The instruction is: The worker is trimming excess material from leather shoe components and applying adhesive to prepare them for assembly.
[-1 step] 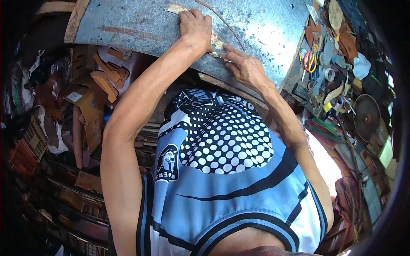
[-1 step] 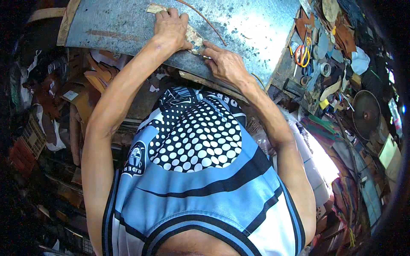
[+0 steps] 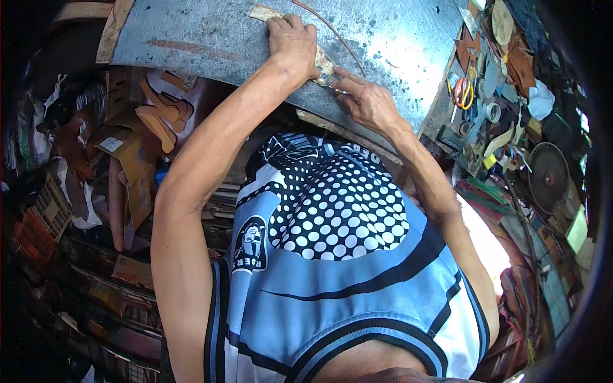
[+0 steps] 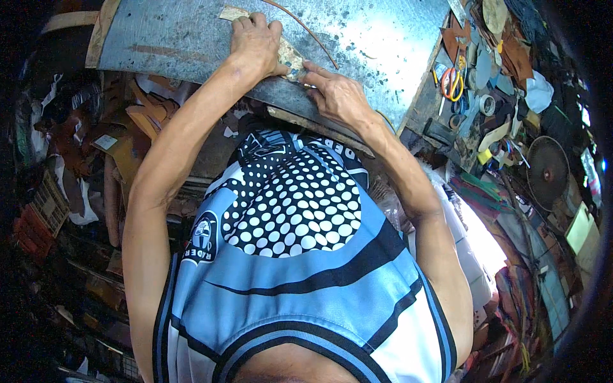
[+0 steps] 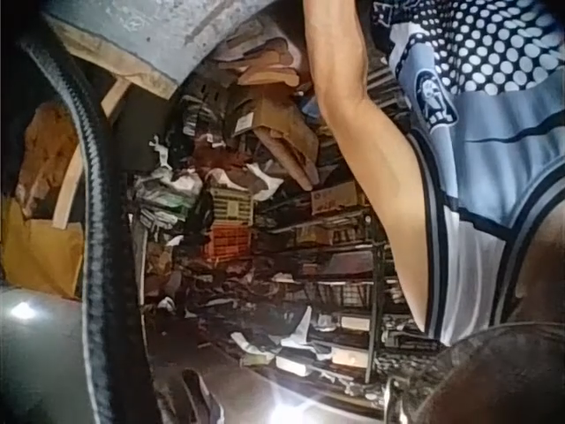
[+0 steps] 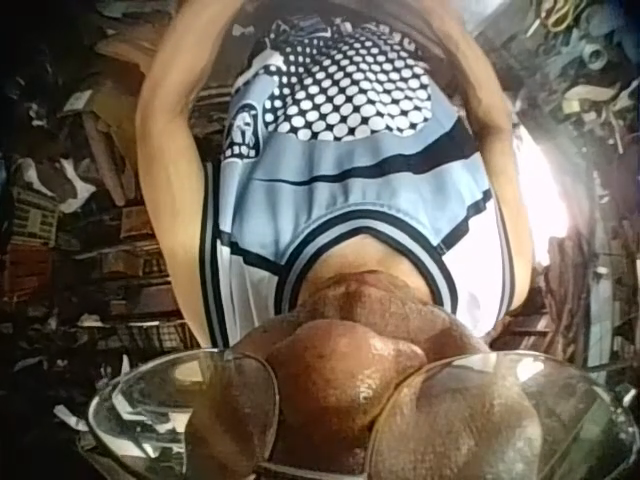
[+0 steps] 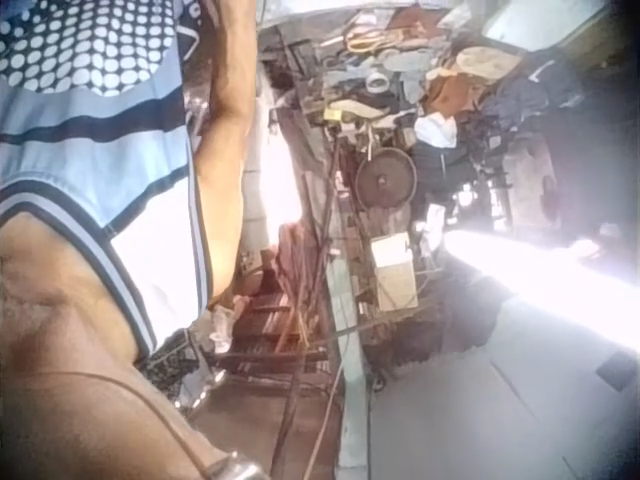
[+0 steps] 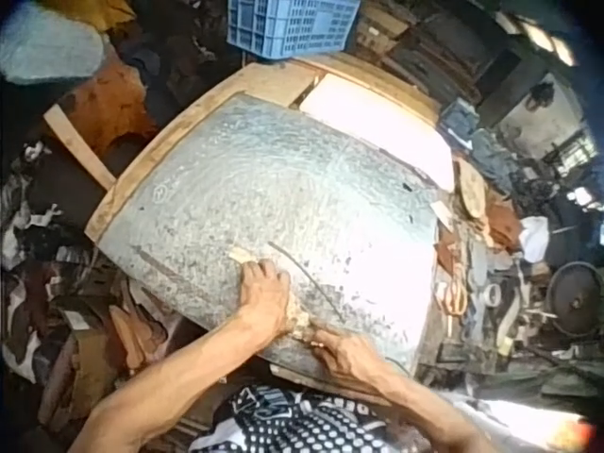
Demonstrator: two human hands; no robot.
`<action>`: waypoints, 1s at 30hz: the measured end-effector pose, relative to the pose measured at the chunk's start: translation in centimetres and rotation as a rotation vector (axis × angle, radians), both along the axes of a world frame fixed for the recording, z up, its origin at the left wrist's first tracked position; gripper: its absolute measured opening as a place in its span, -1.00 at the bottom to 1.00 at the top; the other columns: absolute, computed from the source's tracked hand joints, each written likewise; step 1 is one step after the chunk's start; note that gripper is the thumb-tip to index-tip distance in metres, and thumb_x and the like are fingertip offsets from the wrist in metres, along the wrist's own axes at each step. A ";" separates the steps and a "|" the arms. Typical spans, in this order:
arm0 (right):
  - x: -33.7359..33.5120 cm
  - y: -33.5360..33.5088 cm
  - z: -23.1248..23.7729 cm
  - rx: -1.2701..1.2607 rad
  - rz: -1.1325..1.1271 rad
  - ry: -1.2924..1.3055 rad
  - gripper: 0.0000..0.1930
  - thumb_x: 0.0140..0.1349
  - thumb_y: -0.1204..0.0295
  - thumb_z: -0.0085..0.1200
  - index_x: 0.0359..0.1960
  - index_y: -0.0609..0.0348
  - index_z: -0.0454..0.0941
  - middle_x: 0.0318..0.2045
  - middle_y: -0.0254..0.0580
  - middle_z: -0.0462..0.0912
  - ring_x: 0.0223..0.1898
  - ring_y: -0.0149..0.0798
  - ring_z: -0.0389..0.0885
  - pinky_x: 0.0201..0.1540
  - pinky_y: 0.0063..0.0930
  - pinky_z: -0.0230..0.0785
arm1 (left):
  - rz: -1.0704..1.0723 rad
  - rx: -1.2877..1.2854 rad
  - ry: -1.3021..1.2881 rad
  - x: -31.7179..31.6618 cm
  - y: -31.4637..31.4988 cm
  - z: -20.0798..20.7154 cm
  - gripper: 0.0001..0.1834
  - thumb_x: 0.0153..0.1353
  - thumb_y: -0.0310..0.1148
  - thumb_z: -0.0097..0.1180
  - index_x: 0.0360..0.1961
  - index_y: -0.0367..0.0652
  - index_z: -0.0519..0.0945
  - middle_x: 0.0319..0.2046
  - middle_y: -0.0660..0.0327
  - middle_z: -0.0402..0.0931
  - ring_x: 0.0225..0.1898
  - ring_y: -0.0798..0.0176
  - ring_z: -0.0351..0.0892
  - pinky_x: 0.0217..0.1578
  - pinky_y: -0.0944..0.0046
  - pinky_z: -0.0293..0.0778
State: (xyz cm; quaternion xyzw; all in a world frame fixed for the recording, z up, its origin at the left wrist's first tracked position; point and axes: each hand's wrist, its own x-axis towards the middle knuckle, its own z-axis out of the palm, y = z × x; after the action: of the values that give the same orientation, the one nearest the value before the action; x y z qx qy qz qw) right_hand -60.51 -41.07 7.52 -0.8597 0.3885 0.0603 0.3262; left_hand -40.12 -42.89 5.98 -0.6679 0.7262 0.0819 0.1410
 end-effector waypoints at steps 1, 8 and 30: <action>0.2 -0.1 0.2 -0.001 0.004 -0.003 -0.70 0.20 0.45 0.10 0.00 0.02 0.57 0.26 -0.35 0.46 -0.09 -0.04 0.67 -0.08 -0.20 0.56 | 0.004 -0.001 -0.003 0.1 0.3 -0.1 -0.04 -0.22 0.25 0.43 0.10 -0.20 0.44 0.07 -0.16 0.40 0.08 -0.19 0.44 0.09 -0.08 0.32; 0.5 -1.2 0.8 -0.024 0.126 -0.006 -0.72 0.19 0.48 0.10 -0.04 0.07 0.60 0.23 -0.34 0.50 -0.05 -0.04 0.66 -0.06 -0.20 0.55 | 0.072 0.133 0.008 0.4 0.7 1.1 0.03 -0.17 0.26 0.41 0.26 -0.12 0.35 0.27 -0.20 0.21 0.28 -0.38 0.22 0.26 -0.24 0.13; 0.7 -6.2 0.6 -0.193 0.545 -0.067 -0.64 0.11 0.47 0.18 -0.01 -0.05 0.62 -0.12 -0.24 0.72 -0.23 -0.10 0.67 -0.07 -0.22 0.55 | 0.086 -0.104 0.082 0.8 2.3 0.2 -0.08 -0.27 0.17 0.47 0.09 -0.15 0.47 0.10 -0.13 0.32 0.16 -0.22 0.31 0.12 -0.12 0.29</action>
State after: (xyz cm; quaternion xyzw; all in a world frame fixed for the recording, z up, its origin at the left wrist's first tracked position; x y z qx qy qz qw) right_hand -59.83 -47.31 8.07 -0.9610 0.1363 0.0799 0.2271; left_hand -39.30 -40.55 6.21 -0.7010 0.7052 0.0775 0.0727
